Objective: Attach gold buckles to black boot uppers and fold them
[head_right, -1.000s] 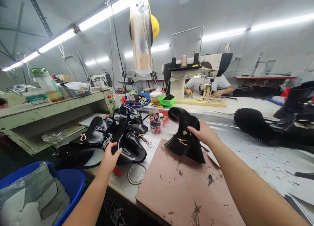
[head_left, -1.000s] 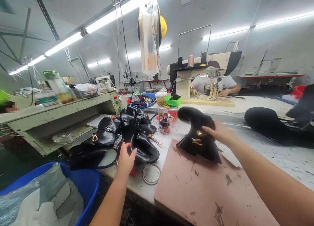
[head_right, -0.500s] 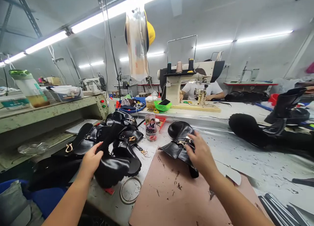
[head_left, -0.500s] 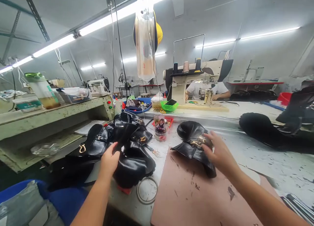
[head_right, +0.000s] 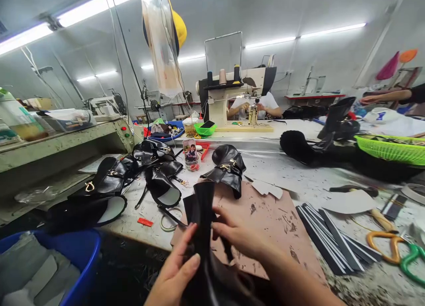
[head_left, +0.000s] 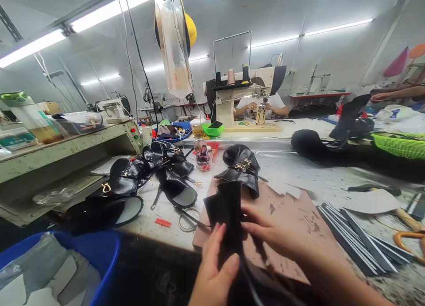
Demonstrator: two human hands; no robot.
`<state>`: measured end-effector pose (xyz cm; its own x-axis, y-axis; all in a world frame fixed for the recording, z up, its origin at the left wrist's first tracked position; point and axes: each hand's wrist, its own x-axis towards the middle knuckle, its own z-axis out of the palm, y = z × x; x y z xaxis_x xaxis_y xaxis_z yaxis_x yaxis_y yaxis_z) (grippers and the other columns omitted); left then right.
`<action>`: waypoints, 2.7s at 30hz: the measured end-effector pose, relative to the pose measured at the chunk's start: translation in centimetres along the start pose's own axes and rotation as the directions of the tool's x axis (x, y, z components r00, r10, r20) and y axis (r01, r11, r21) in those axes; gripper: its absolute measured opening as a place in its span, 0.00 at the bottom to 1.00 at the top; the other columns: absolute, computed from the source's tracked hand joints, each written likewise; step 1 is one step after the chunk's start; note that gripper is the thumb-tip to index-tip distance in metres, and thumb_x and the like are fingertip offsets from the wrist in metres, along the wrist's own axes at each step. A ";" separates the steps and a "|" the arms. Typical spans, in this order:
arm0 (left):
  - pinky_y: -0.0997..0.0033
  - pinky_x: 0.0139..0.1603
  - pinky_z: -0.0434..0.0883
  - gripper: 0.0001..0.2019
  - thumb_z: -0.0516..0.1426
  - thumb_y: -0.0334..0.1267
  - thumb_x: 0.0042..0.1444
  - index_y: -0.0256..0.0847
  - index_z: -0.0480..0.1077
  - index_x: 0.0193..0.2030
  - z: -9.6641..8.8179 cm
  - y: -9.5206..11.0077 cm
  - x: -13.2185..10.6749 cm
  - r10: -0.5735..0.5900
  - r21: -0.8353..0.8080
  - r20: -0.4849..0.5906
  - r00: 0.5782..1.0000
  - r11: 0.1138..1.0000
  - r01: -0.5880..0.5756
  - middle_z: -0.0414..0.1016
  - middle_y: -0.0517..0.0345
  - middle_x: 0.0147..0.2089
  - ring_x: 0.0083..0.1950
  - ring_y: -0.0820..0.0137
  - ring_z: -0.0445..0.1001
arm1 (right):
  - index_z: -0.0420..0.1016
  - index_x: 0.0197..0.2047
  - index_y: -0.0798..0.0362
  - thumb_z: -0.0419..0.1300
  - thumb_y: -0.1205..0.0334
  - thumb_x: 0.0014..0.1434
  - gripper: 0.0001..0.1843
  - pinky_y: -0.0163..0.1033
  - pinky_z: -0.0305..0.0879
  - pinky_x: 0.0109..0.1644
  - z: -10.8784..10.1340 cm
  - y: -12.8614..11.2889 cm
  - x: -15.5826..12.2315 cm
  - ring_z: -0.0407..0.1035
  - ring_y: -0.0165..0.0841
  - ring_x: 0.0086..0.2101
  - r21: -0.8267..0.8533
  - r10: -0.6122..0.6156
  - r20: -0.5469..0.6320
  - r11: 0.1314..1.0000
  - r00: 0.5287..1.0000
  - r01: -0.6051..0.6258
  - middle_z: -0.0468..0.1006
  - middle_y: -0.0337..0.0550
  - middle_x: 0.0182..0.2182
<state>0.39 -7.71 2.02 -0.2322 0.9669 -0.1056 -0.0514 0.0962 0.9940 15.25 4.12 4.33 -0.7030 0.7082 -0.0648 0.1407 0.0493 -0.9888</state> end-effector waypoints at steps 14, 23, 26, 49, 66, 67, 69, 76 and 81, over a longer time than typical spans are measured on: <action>0.51 0.57 0.61 0.16 0.54 0.27 0.51 0.40 0.69 0.47 -2.7 -2.8 7.4 0.077 0.828 0.482 0.873 0.284 -0.483 0.68 0.47 0.57 0.58 0.56 0.64 | 0.73 0.37 0.53 0.52 0.57 0.52 0.13 0.38 0.65 0.33 -6.5 7.5 -8.2 0.70 0.38 0.32 -0.405 0.244 -0.212 0.859 0.946 -0.312 0.76 0.45 0.32; 0.67 0.34 0.67 0.08 0.50 0.34 0.55 0.39 0.69 0.36 -5.5 -0.6 7.9 -0.078 0.872 0.390 0.918 0.351 -0.340 0.74 0.55 0.31 0.34 0.64 0.72 | 0.75 0.35 0.50 0.58 0.56 0.46 0.12 0.39 0.63 0.34 -9.7 8.1 -10.5 0.68 0.38 0.30 -0.441 0.286 -0.189 0.830 0.940 -0.341 0.75 0.41 0.27; 0.74 0.27 0.65 0.13 0.53 0.39 0.52 0.40 0.67 0.45 -5.8 0.2 7.7 -0.331 0.684 0.385 0.862 0.729 -0.027 0.72 0.62 0.26 0.24 0.72 0.70 | 0.74 0.43 0.50 0.59 0.50 0.48 0.20 0.41 0.65 0.39 -9.7 7.3 -10.9 0.69 0.38 0.34 -0.256 0.279 -0.101 0.920 0.955 -0.296 0.76 0.42 0.32; 0.72 0.38 0.65 0.05 0.56 0.30 0.51 0.41 0.70 0.36 4.9 1.5 5.9 0.034 0.576 0.663 0.748 0.614 -0.539 0.72 0.59 0.37 0.38 0.69 0.69 | 0.69 0.31 0.51 0.55 0.60 0.51 0.05 0.38 0.62 0.35 -3.5 3.8 -6.2 0.65 0.34 0.30 -0.278 0.000 -0.217 0.959 0.976 -0.061 0.72 0.39 0.27; 0.78 0.25 0.56 0.09 0.54 0.41 0.51 0.37 0.67 0.33 2.3 1.2 5.6 -0.131 0.293 0.544 0.829 0.955 -0.042 0.61 0.64 0.24 0.24 0.78 0.56 | 0.67 0.31 0.54 0.60 0.49 0.50 0.16 0.30 0.41 0.23 -2.6 4.8 -7.2 0.46 0.24 0.21 0.350 0.151 -0.213 0.934 0.965 -0.070 0.58 0.32 0.21; 0.78 0.26 0.57 0.09 0.54 0.42 0.51 0.37 0.67 0.33 2.4 1.1 5.6 -0.111 0.283 0.553 0.826 0.957 -0.062 0.61 0.64 0.25 0.24 0.78 0.56 | 0.67 0.31 0.53 0.60 0.49 0.49 0.16 0.31 0.40 0.22 -2.5 4.8 -7.2 0.46 0.24 0.21 0.363 0.161 -0.205 0.928 0.965 -0.078 0.59 0.32 0.21; 0.77 0.26 0.58 0.10 0.54 0.42 0.52 0.37 0.68 0.32 2.6 1.0 5.5 -0.071 0.282 0.566 0.821 0.953 -0.112 0.62 0.63 0.26 0.25 0.77 0.58 | 0.66 0.30 0.54 0.60 0.49 0.49 0.16 0.31 0.38 0.22 -2.6 5.0 -7.3 0.44 0.23 0.20 0.397 0.164 -0.213 0.915 0.963 -0.068 0.58 0.32 0.21; 0.75 0.32 0.63 0.08 0.51 0.39 0.55 0.38 0.69 0.33 3.0 1.0 5.4 0.010 0.303 0.578 0.816 0.926 -0.226 0.67 0.59 0.29 0.31 0.73 0.65 | 0.66 0.29 0.54 0.59 0.49 0.48 0.15 0.31 0.41 0.23 -2.6 5.0 -7.4 0.46 0.24 0.20 0.389 0.169 -0.215 0.918 0.962 -0.075 0.59 0.33 0.21; 0.74 0.36 0.64 0.17 0.56 0.32 0.49 0.42 0.64 0.48 4.8 1.1 4.4 0.112 0.371 0.585 0.803 0.844 -0.388 0.69 0.61 0.35 0.35 0.72 0.67 | 0.65 0.34 0.51 0.56 0.57 0.51 0.09 0.37 0.60 0.35 -1.5 4.7 -7.3 0.62 0.32 0.30 0.093 0.024 -0.310 0.996 0.950 0.005 0.68 0.37 0.27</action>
<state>3.97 -2.19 2.74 0.3761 0.9256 0.0424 0.4069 -0.2061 0.8899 22.04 0.24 0.35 -0.4488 0.8926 -0.0440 0.0716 -0.0131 -0.9973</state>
